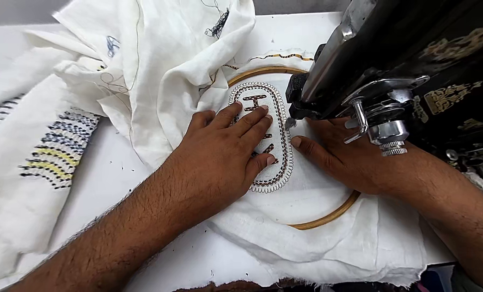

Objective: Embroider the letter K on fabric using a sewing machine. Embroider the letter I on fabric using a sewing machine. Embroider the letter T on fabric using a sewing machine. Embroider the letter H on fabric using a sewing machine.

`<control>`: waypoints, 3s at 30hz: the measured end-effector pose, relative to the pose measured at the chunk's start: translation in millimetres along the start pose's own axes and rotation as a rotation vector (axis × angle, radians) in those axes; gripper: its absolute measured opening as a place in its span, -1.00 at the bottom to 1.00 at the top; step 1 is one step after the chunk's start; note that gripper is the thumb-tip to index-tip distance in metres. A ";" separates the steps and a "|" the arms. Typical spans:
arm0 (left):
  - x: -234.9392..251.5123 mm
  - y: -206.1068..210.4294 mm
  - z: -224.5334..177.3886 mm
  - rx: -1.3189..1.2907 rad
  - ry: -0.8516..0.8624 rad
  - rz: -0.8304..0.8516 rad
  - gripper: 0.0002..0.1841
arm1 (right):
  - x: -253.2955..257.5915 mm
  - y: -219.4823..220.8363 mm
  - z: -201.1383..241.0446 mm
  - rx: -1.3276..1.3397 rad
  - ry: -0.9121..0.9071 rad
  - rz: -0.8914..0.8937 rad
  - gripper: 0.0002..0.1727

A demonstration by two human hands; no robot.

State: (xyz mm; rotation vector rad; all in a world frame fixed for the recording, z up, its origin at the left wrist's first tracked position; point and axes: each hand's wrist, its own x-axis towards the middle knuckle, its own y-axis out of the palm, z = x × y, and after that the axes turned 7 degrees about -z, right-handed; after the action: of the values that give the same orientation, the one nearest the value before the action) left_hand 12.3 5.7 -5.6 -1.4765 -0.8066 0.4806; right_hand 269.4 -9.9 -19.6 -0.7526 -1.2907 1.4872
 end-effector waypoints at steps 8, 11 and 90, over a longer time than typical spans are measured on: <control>3.6 3.5 5.0 -0.010 -0.007 -0.018 -0.31 | 11.4 10.5 -14.4 0.007 -0.029 -0.021 -0.22; 5.0 4.5 6.4 -0.007 -0.013 -0.020 -0.31 | 14.8 16.6 -20.0 0.020 -0.048 -0.058 -0.25; -7.7 -5.2 -12.2 0.007 0.046 0.040 -0.31 | -4.8 -9.0 -5.2 -0.055 -0.125 -0.018 -0.42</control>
State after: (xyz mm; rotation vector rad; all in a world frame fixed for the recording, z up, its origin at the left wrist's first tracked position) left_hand 15.1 -8.6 -0.8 -1.4943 -0.7398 0.4767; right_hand 278.1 -13.1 -12.9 -0.6904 -1.4335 1.5100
